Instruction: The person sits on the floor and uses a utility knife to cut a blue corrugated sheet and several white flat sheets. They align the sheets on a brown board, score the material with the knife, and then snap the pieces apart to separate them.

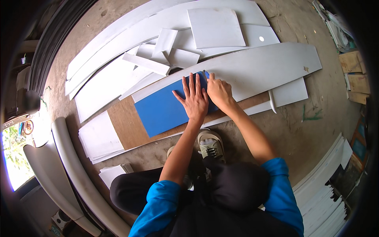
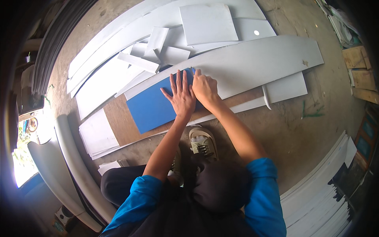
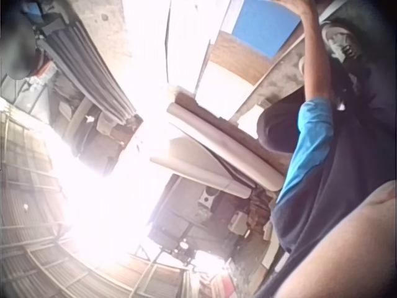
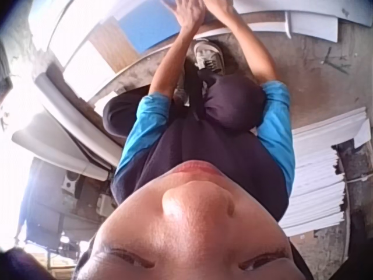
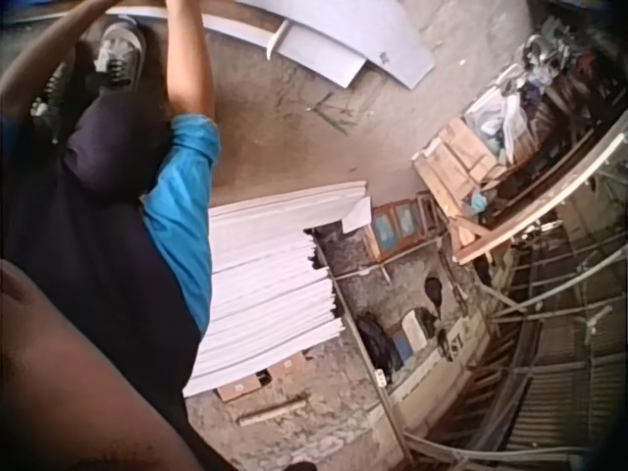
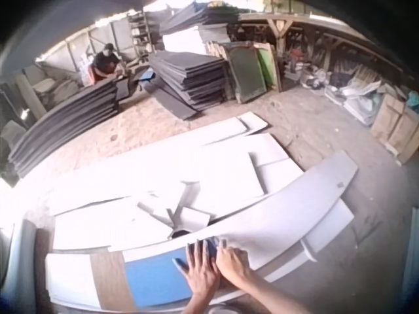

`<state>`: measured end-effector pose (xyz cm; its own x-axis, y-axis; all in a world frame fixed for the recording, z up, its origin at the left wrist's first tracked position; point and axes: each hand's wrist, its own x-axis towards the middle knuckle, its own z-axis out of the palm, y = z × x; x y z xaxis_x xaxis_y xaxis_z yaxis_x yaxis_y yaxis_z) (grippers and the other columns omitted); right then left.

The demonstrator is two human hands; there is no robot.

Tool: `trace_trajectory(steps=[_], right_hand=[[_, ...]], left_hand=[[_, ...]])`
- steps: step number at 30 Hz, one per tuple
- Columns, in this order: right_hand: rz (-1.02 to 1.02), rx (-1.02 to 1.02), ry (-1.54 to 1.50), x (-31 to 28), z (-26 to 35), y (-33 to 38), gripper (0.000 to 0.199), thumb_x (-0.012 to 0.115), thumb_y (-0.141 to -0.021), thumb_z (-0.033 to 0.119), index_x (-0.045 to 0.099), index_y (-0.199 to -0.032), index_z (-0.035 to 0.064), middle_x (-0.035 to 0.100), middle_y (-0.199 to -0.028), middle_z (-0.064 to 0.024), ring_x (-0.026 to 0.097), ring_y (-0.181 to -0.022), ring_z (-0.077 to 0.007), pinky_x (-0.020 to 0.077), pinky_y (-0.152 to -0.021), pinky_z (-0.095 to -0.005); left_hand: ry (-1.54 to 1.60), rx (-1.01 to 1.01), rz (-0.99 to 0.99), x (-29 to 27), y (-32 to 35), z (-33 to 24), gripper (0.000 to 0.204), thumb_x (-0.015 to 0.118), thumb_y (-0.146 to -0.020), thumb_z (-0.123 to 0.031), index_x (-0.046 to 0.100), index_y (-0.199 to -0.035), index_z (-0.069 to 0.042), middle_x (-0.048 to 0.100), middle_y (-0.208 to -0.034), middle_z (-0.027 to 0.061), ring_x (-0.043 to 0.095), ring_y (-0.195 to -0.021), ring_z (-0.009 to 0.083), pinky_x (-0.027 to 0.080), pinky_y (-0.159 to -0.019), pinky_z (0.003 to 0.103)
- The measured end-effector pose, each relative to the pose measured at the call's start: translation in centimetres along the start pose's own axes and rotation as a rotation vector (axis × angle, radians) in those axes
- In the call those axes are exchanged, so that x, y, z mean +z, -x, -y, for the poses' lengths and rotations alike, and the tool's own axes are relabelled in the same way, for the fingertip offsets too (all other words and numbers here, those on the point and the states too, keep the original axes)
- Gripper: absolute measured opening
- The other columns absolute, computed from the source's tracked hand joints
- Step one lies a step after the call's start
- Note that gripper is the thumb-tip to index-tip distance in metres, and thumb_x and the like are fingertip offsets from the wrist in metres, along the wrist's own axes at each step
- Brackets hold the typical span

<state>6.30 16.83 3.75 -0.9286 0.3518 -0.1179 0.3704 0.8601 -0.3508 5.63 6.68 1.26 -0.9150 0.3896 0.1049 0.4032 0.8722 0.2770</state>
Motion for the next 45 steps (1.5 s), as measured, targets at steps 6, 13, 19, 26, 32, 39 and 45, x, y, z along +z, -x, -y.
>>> trace_trajectory(steps=[6,13,19,26,32,39,45], right_hand=[[-0.097,-0.068,-0.024,1.5,-0.1,-0.8,0.014,0.045,-0.080,0.013,0.050,-0.082,-0.0001,0.061,-0.064,-0.0195,0.063,-0.061,-0.0331,0.0510,-0.053,-0.0403],[-0.038,-0.087,0.023,1.4,-0.6,-0.7,0.012,0.048,-0.077,0.012,0.053,-0.079,0.0009,0.062,-0.066,-0.0186,0.063,-0.064,-0.0332,0.0517,-0.055,-0.0392],[0.117,-0.018,0.047,1.4,-2.0,8.2,0.011,0.046,-0.080,0.010,0.049,-0.085,0.0007,0.061,-0.063,-0.0186,0.063,-0.063,-0.0335,0.0509,-0.054,-0.0412],[0.152,0.000,0.094,2.2,-3.4,13.4,0.012,0.048,-0.080,0.008,0.045,-0.089,0.0008,0.058,-0.056,-0.0178,0.061,-0.057,-0.0341,0.0495,-0.049,-0.0413],[0.139,0.051,-0.083,-4.2,-1.4,8.5,0.017,0.046,-0.085,0.016,0.044,-0.093,0.0008,0.058,-0.056,-0.0180,0.061,-0.057,-0.0348,0.0488,-0.049,-0.0422],[0.026,-0.031,-0.038,-0.1,-0.1,0.4,0.036,0.049,-0.080,0.015,0.046,-0.110,-0.0036,0.061,-0.068,-0.0197,0.063,-0.065,-0.0343,0.0509,-0.057,-0.0410],[0.051,-0.070,-0.018,0.6,-0.3,-1.0,0.038,0.050,-0.076,0.012,0.048,-0.110,-0.0054,0.062,-0.072,-0.0199,0.063,-0.068,-0.0337,0.0514,-0.061,-0.0403]], left_hand=[[0.003,0.015,-0.010,0.1,-0.1,0.0,0.052,0.040,-0.086,-0.022,0.027,-0.137,-0.020,0.021,-0.143,-0.0010,0.011,-0.134,0.0217,-0.005,-0.100,0.060],[0.011,0.014,-0.031,0.2,0.2,-0.1,0.052,0.040,-0.086,-0.024,0.028,-0.136,-0.020,0.022,-0.143,-0.0017,0.013,-0.134,0.0219,-0.004,-0.100,0.060],[-0.013,0.004,-0.065,0.4,0.3,0.1,0.050,0.041,-0.087,-0.027,0.030,-0.135,-0.021,0.024,-0.142,-0.0025,0.015,-0.133,0.0208,-0.002,-0.101,0.060],[-0.013,0.018,-0.068,0.4,0.2,0.0,0.050,0.041,-0.087,-0.027,0.030,-0.135,-0.021,0.024,-0.142,-0.0026,0.015,-0.133,0.0208,-0.001,-0.101,0.060],[-0.027,-0.001,-0.035,0.1,0.3,0.2,0.052,0.041,-0.086,-0.026,0.027,-0.136,-0.022,0.022,-0.143,-0.0030,0.013,-0.134,0.0200,-0.003,-0.102,0.058],[-0.005,-0.002,-0.008,0.1,0.1,0.0,0.053,0.042,-0.086,-0.026,0.027,-0.137,-0.021,0.020,-0.144,-0.0023,0.012,-0.134,0.0210,-0.004,-0.101,0.059],[0.010,0.001,-0.020,0.2,0.1,0.0,0.053,0.042,-0.085,-0.024,0.028,-0.136,-0.020,0.021,-0.143,-0.0018,0.012,-0.134,0.0212,-0.004,-0.101,0.059]])
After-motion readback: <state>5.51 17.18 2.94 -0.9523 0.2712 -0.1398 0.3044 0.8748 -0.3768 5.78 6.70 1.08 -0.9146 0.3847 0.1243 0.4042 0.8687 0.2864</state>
